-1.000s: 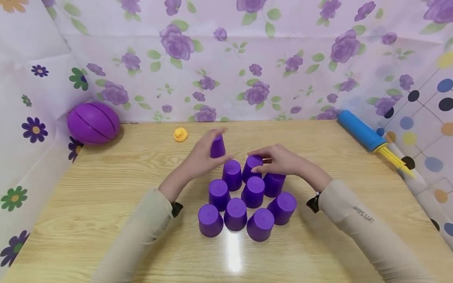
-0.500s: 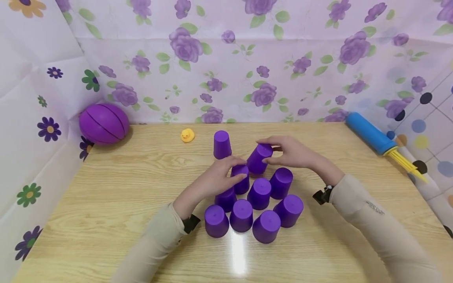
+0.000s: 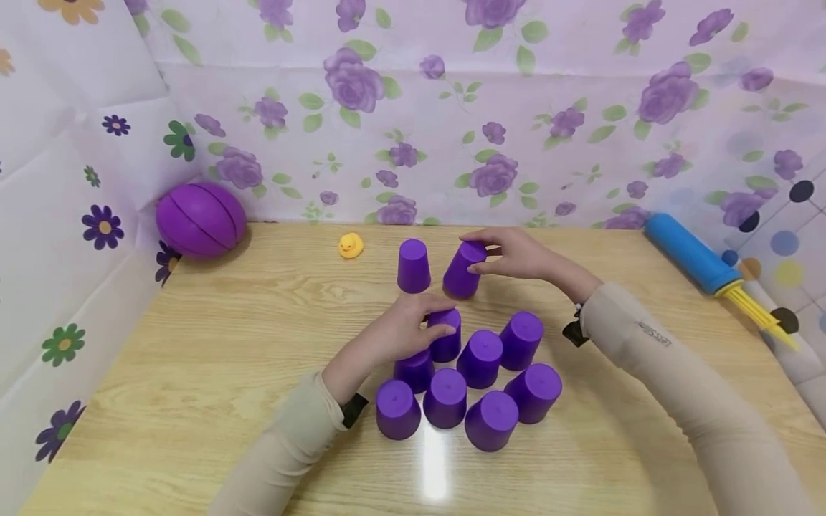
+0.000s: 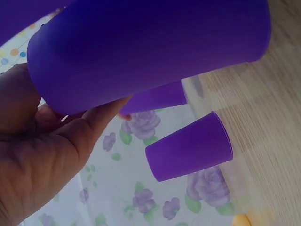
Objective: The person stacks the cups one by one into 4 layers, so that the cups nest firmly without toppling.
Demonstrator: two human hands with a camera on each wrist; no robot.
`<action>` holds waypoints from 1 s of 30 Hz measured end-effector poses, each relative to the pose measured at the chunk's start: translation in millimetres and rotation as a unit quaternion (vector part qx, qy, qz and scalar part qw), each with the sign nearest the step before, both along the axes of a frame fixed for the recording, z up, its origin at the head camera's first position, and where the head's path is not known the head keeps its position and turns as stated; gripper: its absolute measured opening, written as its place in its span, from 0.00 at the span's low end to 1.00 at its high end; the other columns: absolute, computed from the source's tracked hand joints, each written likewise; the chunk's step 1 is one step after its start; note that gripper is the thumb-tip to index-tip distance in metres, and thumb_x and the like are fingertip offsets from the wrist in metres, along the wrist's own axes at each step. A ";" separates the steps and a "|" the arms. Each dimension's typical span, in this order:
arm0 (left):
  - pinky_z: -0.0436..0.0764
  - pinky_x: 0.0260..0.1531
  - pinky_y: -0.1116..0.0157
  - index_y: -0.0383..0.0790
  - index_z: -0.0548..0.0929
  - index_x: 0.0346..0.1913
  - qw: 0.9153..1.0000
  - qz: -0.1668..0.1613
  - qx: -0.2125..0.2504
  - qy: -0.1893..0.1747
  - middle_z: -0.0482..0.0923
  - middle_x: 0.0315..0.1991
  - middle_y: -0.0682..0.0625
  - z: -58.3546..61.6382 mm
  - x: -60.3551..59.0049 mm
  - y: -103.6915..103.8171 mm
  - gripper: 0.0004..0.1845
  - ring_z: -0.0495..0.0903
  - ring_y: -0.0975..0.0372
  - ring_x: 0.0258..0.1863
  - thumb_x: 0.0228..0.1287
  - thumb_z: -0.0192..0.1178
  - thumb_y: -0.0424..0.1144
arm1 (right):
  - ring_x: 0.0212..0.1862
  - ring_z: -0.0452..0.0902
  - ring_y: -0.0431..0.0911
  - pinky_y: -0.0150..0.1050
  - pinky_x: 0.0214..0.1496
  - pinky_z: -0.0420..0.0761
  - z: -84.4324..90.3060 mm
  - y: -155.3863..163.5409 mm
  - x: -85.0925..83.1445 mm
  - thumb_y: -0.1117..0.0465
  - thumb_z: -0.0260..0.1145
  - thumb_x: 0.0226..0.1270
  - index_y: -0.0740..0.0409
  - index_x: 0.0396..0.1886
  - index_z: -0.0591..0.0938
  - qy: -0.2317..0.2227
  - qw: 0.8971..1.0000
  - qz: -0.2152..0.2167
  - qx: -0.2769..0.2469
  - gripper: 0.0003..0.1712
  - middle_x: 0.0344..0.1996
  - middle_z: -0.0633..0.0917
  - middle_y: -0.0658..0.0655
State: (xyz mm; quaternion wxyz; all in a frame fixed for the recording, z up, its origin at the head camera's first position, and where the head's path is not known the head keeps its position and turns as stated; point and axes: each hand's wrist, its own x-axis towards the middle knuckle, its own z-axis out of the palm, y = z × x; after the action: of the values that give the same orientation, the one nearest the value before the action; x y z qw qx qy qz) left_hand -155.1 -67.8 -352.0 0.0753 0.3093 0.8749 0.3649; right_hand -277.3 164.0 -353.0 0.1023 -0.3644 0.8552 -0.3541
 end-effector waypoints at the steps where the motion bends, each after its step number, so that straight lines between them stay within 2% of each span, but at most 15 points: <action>1: 0.78 0.48 0.58 0.31 0.78 0.55 1.000 -0.003 -0.005 0.011 0.80 0.48 0.43 -0.1 0.0 1.1 0.20 0.78 0.57 0.47 0.61 0.62 0.35 | 0.55 0.76 0.51 0.41 0.57 0.77 -1.2 -1.2 -2.7 0.59 0.70 0.57 0.63 0.62 0.72 -0.001 1.000 0.000 0.004 0.33 0.57 0.77 0.61; 6: 0.78 0.47 0.63 0.30 0.79 0.53 0.999 -0.009 -0.018 0.046 0.82 0.46 0.43 -1.6 -1.3 4.9 0.19 0.79 0.57 0.46 0.61 0.62 0.35 | 0.54 0.76 0.51 0.43 0.57 0.77 -3.3 -7.0 -9.6 0.61 0.70 0.56 0.66 0.61 0.72 0.009 1.000 0.005 0.016 0.33 0.57 0.77 0.62; 10: 0.78 0.47 0.64 0.31 0.79 0.53 0.998 -0.010 -0.024 0.055 0.82 0.46 0.43 -1.7 -1.8 2.4 0.19 0.79 0.58 0.45 0.60 0.63 0.35 | 0.55 0.76 0.51 0.42 0.56 0.77 -3.4 -15.9 -11.5 0.59 0.70 0.57 0.65 0.61 0.72 0.012 1.000 0.017 0.022 0.33 0.58 0.76 0.61; 16: 0.75 0.55 0.63 0.31 0.79 0.54 0.996 -0.026 -0.068 0.053 0.79 0.52 0.41 4.5 -3.4 -1.8 0.21 0.76 0.55 0.55 0.58 0.64 0.37 | 0.56 0.74 0.52 0.41 0.55 0.78 -7.6 -28.6 -13.5 0.60 0.70 0.57 0.65 0.63 0.70 0.013 0.999 0.029 0.028 0.34 0.59 0.74 0.63; 19: 0.74 0.56 0.63 0.31 0.77 0.56 0.992 -0.040 -0.107 0.057 0.77 0.55 0.41 8.6 -3.1 -0.3 0.21 0.75 0.54 0.57 0.60 0.62 0.37 | 0.58 0.73 0.54 0.41 0.56 0.77 -10.4 -30.4 -15.1 0.60 0.69 0.58 0.65 0.64 0.68 0.008 0.999 0.033 0.021 0.35 0.60 0.73 0.64; 23: 0.77 0.52 0.65 0.32 0.79 0.54 0.983 -0.061 -0.144 0.092 0.78 0.51 0.44 11.0 -1.7 1.3 0.18 0.78 0.57 0.50 0.63 0.60 0.36 | 0.58 0.72 0.55 0.43 0.57 0.76 -11.9 -31.2 -16.1 0.60 0.69 0.58 0.66 0.65 0.67 0.000 1.000 0.030 0.005 0.36 0.60 0.73 0.65; 25: 0.77 0.52 0.65 0.33 0.78 0.54 0.982 -0.064 -0.149 0.100 0.78 0.52 0.44 11.0 -1.5 1.2 0.18 0.79 0.58 0.50 0.63 0.59 0.37 | 0.58 0.73 0.54 0.43 0.57 0.76 -12.1 -31.7 -15.7 0.60 0.70 0.58 0.66 0.65 0.67 -0.003 1.000 0.024 0.000 0.37 0.60 0.73 0.64; 27: 0.76 0.54 0.64 0.33 0.77 0.56 0.982 -0.065 -0.148 0.095 0.77 0.54 0.43 10.3 -1.7 0.0 0.20 0.77 0.57 0.53 0.64 0.59 0.39 | 0.59 0.72 0.53 0.43 0.58 0.75 -12.7 -32.3 -15.4 0.59 0.70 0.57 0.66 0.64 0.67 0.001 1.000 0.024 -0.001 0.37 0.60 0.73 0.64; 30: 0.73 0.57 0.63 0.32 0.74 0.59 0.984 -0.064 -0.143 0.084 0.73 0.59 0.41 8.5 -3.2 -3.9 0.23 0.74 0.55 0.58 0.64 0.59 0.40 | 0.61 0.70 0.54 0.47 0.61 0.73 -14.3 -32.2 -14.3 0.55 0.70 0.57 0.65 0.64 0.68 0.038 0.999 0.022 0.016 0.37 0.61 0.72 0.63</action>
State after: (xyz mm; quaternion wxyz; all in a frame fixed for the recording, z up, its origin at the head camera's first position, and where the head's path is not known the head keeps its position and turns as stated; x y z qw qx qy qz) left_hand -158.3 -71.6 -343.6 0.0682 0.3799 0.8999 0.2032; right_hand -291.7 131.8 -367.3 0.0832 -0.3948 0.8556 -0.3243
